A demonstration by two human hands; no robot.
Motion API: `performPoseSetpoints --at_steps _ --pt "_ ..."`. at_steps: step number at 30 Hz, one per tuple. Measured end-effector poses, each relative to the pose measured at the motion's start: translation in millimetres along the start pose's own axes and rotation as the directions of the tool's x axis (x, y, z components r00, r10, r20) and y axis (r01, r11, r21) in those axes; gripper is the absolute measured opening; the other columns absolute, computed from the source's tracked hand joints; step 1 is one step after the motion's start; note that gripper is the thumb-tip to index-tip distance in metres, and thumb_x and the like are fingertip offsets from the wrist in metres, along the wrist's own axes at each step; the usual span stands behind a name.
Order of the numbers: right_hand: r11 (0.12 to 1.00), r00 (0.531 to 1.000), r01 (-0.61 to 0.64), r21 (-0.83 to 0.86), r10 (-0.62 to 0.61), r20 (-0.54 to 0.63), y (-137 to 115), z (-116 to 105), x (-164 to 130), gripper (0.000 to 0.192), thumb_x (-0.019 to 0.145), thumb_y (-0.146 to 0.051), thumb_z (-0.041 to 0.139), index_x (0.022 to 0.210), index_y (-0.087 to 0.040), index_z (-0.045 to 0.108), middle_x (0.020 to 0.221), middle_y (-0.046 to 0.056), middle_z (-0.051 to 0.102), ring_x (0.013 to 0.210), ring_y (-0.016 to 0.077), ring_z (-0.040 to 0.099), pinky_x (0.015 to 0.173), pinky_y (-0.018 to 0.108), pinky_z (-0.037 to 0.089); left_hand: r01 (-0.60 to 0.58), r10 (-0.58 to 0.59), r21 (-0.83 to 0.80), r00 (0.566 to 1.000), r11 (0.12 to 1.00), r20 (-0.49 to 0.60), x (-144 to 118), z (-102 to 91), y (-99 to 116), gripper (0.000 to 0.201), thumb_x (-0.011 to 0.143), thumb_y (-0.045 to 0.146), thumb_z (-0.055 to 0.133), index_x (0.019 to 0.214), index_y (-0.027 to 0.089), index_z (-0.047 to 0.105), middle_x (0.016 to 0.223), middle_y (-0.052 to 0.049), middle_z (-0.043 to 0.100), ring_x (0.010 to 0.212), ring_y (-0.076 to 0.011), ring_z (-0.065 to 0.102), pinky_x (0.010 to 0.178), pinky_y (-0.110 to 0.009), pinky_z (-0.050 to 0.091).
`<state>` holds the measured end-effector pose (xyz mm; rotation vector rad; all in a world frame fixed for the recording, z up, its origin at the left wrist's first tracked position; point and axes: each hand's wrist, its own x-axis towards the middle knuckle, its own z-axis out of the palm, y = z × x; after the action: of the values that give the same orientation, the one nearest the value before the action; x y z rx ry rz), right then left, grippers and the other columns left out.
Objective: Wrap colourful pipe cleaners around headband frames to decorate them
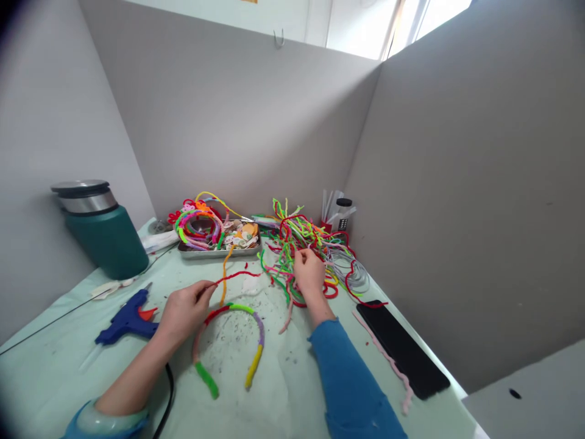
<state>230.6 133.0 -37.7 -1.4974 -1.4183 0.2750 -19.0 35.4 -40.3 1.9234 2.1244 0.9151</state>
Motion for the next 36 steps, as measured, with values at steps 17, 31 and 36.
performPoseSetpoints --at_steps 17,31,36 --pt "0.801 0.769 0.597 0.033 -0.584 0.260 -26 26 -40 0.016 0.080 -0.023 0.054 0.094 -0.020 0.062 0.098 0.008 0.061 0.096 0.0231 0.049 0.083 0.036 0.036 0.270 -0.174 -0.554 0.960 0.788 0.220 5 -4.1 -4 0.034 0.071 0.048 0.050 0.078 0.016 0.060 0.050 0.006 0.046 0.037 -0.0081 0.038 0.041 -0.021 0.031" --pt "0.921 0.787 0.143 0.363 -0.328 0.522 -40 19 -47 0.031 0.086 -0.036 0.042 0.072 -0.020 0.065 0.059 0.000 0.060 0.056 0.0129 0.052 0.058 0.024 0.038 0.282 -0.182 -0.611 0.958 0.739 0.222 6 -1.9 -6 0.036 0.070 0.049 0.052 0.081 0.016 0.063 0.047 0.007 0.043 0.037 -0.0081 0.038 0.040 -0.021 0.031" --pt "0.777 0.596 -0.401 0.485 -0.181 0.782 -37 11 -38 0.030 0.080 -0.037 0.048 0.072 -0.014 0.066 0.046 -0.001 0.053 0.043 0.0093 0.045 0.046 0.020 0.032 0.076 -0.079 -0.359 0.997 0.930 0.004 6 -7.3 -9 0.032 0.075 0.044 0.047 0.081 0.019 0.067 0.054 0.002 0.054 0.050 -0.0123 0.047 0.049 -0.022 0.034"
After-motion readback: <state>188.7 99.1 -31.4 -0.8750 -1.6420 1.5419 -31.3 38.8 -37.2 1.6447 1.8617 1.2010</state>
